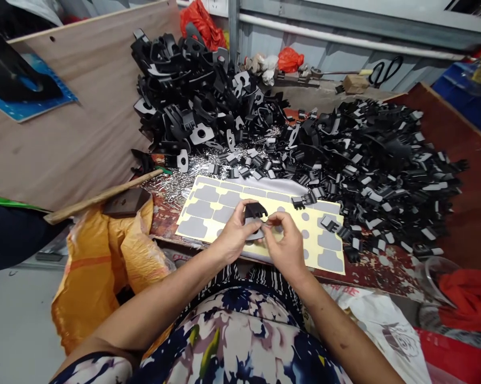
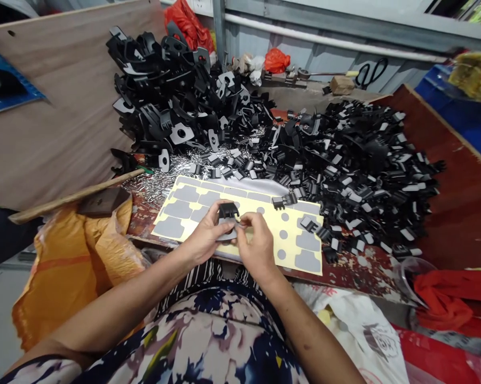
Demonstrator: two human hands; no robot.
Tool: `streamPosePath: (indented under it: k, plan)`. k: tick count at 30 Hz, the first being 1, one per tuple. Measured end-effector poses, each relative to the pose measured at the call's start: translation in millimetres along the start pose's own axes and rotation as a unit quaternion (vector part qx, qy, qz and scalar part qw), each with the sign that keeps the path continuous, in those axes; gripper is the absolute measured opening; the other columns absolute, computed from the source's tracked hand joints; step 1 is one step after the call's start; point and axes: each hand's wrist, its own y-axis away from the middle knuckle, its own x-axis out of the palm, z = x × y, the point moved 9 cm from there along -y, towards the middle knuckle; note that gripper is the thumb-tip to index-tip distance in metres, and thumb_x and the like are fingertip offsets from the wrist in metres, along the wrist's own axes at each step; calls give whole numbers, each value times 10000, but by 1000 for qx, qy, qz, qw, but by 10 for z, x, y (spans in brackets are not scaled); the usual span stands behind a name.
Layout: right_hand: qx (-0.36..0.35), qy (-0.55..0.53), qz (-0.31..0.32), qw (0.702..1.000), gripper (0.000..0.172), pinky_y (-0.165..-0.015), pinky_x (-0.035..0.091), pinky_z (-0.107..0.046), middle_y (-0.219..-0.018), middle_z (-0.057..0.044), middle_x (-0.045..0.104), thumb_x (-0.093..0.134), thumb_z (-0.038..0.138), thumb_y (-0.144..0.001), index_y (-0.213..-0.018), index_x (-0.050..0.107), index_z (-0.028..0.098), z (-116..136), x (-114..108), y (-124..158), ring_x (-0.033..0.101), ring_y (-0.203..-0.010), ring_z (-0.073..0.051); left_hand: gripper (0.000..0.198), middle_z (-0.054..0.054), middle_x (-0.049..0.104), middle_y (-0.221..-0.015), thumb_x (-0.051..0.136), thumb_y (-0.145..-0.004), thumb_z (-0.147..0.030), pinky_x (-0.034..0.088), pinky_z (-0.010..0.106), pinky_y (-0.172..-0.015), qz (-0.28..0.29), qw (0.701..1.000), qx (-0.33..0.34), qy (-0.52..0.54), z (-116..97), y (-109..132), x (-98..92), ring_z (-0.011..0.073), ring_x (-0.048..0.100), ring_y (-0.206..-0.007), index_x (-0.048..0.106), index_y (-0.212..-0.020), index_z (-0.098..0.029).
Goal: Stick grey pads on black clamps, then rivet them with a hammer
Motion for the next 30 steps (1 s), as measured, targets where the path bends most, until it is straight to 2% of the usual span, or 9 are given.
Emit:
streamPosePath:
  k: [6,12,14,17,19,21,23,26,30]
  plan:
    - [-101,205,31,973,367,-932,480,-563,-1191,-155,615,718,250,-867,-1215,602,236,143,-41,140,598,-1085,-342,453,14,592,-957,771,-737,-131,425,183,-441,-25,987,34,-158,20,112,-84,145,550,-693,628,-1133,-298]
    - [-27,176,126,976,119,-821,524,-451,-982,-47,696,700,370,-920,-995,713,278,-268,-528,-476,627,-906,-262,377,48,672,-972,766,-803,-253,466,237,-420,161,916,-225,-291,166,299,-116,176,627,-612,668,-1166,-283]
    - [-67,207,24,976,126,-871,517,-450,-1036,-63,702,660,317,-937,-1039,712,265,-230,-866,-926,626,-943,-264,434,118,705,-1010,833,-791,-286,520,266,-487,161,912,-230,-298,-233,108,-43,232,692,-711,677,-1192,-231]
    - [-128,275,-105,947,269,-1006,473,-485,-1175,-106,692,651,259,-911,-1176,686,226,-124,-1157,-1550,587,-1098,-306,601,158,674,-1176,795,-849,-261,634,395,-732,83,983,-37,-157,-1362,-427,228,304,735,-970,549,-1397,-238]
    - [-122,299,-111,940,378,-1041,462,-501,-1188,-120,690,662,211,-869,-1246,662,196,-154,-1170,-1890,576,-1138,-326,594,166,594,-1354,634,-987,-380,612,498,-906,39,995,83,-36,-1962,-643,347,338,686,-1188,401,-1520,-258]
    - [-92,300,-100,944,396,-1029,481,-504,-1129,-125,688,627,143,-838,-1230,670,178,-231,-1158,-2091,601,-1100,-323,613,149,570,-1387,607,-1002,-351,579,534,-967,19,991,131,-13,-2121,-728,393,326,662,-1235,351,-1552,-259]
    - [-68,268,-124,953,365,-989,516,-490,-1077,-119,668,575,100,-822,-1161,685,183,-270,-1182,-2090,628,-1031,-299,656,140,624,-1311,726,-905,-225,574,512,-967,26,993,94,-72,-1803,-724,391,306,681,-1169,450,-1501,-229]
    - [-19,87,-175,981,351,-832,593,-428,-1030,-74,631,559,132,-826,-1160,625,220,-314,-1084,-1722,653,-871,-232,706,171,673,-1255,873,-709,-61,561,460,-945,51,987,-22,-152,-875,-576,297,319,668,-1131,623,-1355,-196]
    - [71,-199,-27,977,352,-691,617,-321,-980,-16,644,653,247,-835,-1159,519,278,-264,-119,-897,672,-815,-177,646,104,689,-1252,896,-771,-219,549,407,-928,35,998,37,-26,-378,-418,165,307,627,-1213,598,-1337,-309]
